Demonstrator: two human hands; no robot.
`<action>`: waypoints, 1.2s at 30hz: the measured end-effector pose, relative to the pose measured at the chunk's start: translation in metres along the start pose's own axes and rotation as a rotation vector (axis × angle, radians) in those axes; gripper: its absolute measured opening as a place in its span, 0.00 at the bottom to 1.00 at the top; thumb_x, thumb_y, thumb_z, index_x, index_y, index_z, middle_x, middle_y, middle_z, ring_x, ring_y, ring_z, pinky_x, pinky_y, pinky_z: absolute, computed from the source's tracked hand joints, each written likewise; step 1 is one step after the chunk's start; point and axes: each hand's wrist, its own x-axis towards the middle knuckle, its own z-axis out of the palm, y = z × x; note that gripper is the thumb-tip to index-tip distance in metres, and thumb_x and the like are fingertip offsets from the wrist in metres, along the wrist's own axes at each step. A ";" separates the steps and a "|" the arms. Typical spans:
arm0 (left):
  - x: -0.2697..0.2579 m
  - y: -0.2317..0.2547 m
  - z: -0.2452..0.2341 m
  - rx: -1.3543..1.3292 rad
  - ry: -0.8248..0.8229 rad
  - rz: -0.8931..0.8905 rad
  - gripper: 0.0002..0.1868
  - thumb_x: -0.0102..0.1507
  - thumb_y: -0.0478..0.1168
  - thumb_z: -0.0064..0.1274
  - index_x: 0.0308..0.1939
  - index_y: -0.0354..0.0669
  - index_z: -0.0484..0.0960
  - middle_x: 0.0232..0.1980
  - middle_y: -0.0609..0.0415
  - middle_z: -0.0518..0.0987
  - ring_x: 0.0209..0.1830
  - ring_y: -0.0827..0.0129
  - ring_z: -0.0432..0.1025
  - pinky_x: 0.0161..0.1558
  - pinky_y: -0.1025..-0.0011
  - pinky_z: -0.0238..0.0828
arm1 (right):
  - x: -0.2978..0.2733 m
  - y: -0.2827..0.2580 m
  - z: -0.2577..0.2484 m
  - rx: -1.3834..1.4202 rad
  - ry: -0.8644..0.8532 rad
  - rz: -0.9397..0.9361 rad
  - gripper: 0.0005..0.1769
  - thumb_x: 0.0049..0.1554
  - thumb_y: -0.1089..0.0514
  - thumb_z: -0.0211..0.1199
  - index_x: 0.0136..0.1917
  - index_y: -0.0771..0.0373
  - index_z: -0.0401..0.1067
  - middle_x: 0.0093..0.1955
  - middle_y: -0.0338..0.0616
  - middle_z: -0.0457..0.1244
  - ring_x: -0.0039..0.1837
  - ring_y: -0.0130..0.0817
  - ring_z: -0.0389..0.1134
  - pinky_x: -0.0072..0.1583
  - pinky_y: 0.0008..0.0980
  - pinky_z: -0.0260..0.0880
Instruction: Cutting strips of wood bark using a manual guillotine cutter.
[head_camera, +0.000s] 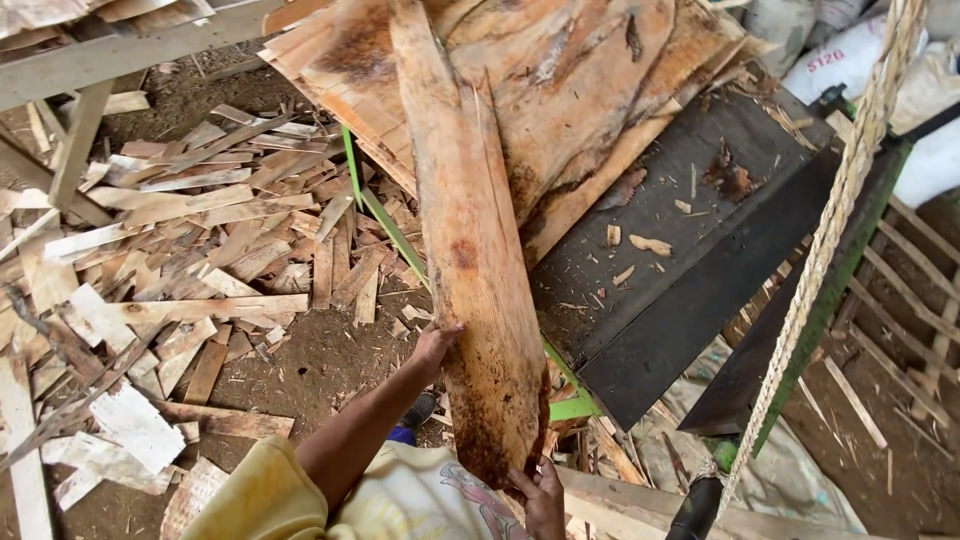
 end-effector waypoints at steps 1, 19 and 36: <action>-0.006 0.009 0.005 -0.009 0.003 0.008 0.35 0.60 0.39 0.63 0.67 0.41 0.64 0.57 0.41 0.81 0.53 0.54 0.80 0.57 0.53 0.81 | -0.003 -0.003 0.002 -0.007 -0.009 -0.003 0.42 0.49 0.67 0.69 0.74 0.70 0.57 0.59 0.59 0.69 0.57 0.49 0.74 0.56 0.43 0.80; -0.179 0.172 0.068 -0.107 -0.087 0.505 0.54 0.56 0.73 0.49 0.81 0.55 0.55 0.82 0.46 0.55 0.78 0.56 0.51 0.75 0.39 0.43 | -0.154 -0.226 0.142 0.420 -0.551 -0.440 0.26 0.56 0.65 0.69 0.65 0.70 0.64 0.49 0.50 0.68 0.45 0.44 0.75 0.47 0.43 0.82; -0.170 0.065 0.041 0.408 -0.169 0.224 0.33 0.67 0.34 0.51 0.74 0.63 0.65 0.65 0.54 0.74 0.66 0.60 0.72 0.61 0.55 0.78 | 0.074 0.064 -0.045 0.105 -0.093 0.215 0.34 0.57 0.67 0.58 0.74 0.44 0.61 0.62 0.39 0.67 0.57 0.40 0.71 0.47 0.45 0.75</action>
